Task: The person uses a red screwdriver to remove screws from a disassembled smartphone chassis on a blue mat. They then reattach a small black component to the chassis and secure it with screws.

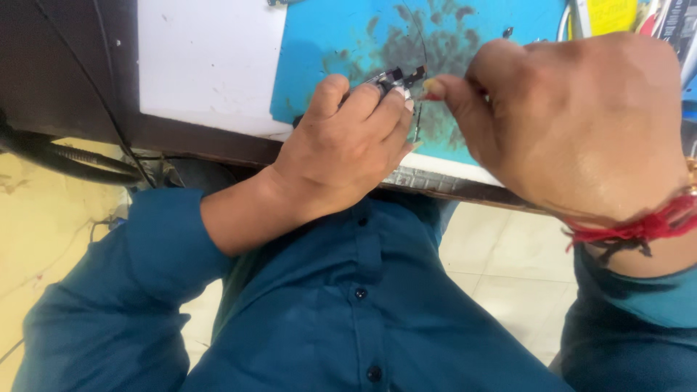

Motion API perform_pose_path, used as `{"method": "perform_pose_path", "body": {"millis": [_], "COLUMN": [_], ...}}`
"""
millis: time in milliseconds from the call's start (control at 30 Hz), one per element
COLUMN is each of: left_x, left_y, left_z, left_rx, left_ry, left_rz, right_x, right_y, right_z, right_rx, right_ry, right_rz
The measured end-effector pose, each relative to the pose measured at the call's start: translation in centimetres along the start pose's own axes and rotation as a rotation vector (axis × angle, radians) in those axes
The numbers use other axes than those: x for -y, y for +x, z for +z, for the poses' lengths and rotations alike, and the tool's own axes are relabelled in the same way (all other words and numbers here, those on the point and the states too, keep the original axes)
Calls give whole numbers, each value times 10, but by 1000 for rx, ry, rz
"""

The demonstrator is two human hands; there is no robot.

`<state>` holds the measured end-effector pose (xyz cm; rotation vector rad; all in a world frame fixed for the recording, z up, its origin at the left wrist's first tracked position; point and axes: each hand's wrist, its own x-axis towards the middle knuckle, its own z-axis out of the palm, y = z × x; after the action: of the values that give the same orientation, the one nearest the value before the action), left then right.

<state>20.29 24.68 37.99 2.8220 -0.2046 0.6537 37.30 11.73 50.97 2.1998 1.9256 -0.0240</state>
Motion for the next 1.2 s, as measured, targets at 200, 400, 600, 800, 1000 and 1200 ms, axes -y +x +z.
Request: {"method": "perform_pose_path", "body": {"millis": [200, 400, 600, 800, 1000, 1200], "left_x": [3, -1, -7, -24, -40, -32], "left_y": [5, 12, 29, 28, 16, -2], "left_z": [-8, -20, -18, -14, -4, -4], "left_rx": [-46, 78, 197, 116, 16, -5], "left_ry": [-178, -212, -300, -264, -338, -223], "left_rz": [-51, -415, -477, -399, -335, -390], "right_x": [-13, 2, 28, 28, 31, 27], "right_y": [-33, -61, -77, -95, -98, -90], "right_z": [19, 83, 120, 127, 143, 140], "right_rx": [-361, -814, -668, -818, -1121, -1238], "right_ry": [728, 1637, 1797, 1882, 1934, 2232], "right_rz": [253, 658, 820, 775, 705, 843]}}
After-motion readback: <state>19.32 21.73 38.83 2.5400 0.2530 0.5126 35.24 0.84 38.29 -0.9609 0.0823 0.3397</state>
